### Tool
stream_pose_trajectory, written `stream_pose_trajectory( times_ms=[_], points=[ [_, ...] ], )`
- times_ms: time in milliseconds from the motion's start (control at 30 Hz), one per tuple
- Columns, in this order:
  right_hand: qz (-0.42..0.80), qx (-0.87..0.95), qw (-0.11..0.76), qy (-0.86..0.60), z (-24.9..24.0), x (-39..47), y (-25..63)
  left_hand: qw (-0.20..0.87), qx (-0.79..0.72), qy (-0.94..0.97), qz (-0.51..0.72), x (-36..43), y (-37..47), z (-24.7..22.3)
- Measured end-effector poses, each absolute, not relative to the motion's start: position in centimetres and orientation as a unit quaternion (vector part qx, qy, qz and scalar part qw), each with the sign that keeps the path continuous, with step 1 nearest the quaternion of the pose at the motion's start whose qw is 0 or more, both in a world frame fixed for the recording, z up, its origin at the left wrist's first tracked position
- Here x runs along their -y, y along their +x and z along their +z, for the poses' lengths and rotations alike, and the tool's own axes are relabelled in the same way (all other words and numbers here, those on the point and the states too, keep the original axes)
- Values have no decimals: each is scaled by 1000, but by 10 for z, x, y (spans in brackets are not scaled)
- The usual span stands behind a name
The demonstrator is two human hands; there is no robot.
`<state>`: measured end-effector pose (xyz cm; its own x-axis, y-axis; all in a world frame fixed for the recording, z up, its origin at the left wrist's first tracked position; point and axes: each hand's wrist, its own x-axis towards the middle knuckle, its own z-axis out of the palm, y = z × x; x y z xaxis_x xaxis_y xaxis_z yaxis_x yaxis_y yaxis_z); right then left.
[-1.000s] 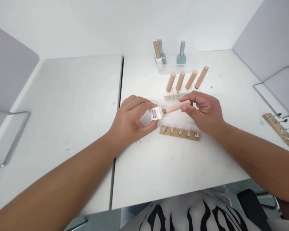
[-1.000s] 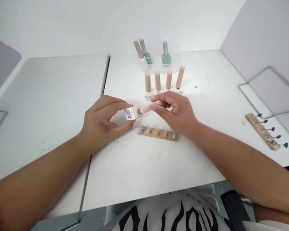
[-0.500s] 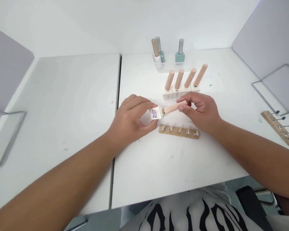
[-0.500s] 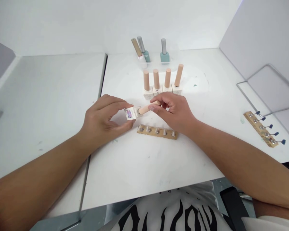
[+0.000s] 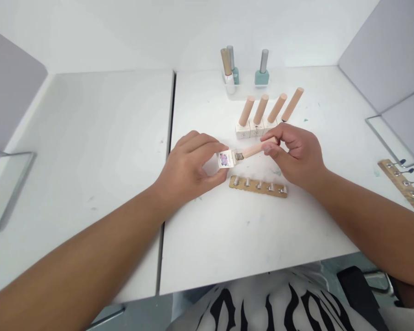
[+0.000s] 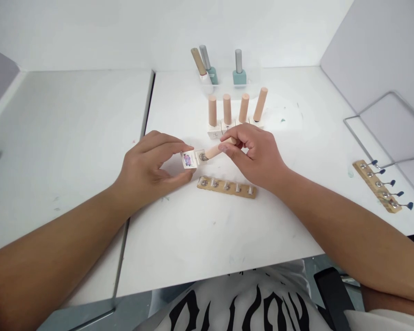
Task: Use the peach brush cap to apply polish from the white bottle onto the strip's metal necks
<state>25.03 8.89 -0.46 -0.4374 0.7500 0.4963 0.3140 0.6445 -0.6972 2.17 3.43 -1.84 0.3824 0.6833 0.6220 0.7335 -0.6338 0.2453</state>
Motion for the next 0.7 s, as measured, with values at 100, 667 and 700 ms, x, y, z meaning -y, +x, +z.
stream_pose_trajectory(
  times_ms=[100, 667, 700],
  points=[
    [185, 849, 437, -235, -8, -94, 251, 51, 422, -833, -354, -36, 20, -19],
    [1, 901, 428, -73, -11, -107, 255, 94, 435, -828, -342, -36, 19, -22],
    [0, 902, 424, -75, -11, -107, 256, 94, 433, -830, -339, -36, 19, -22]
  ],
)
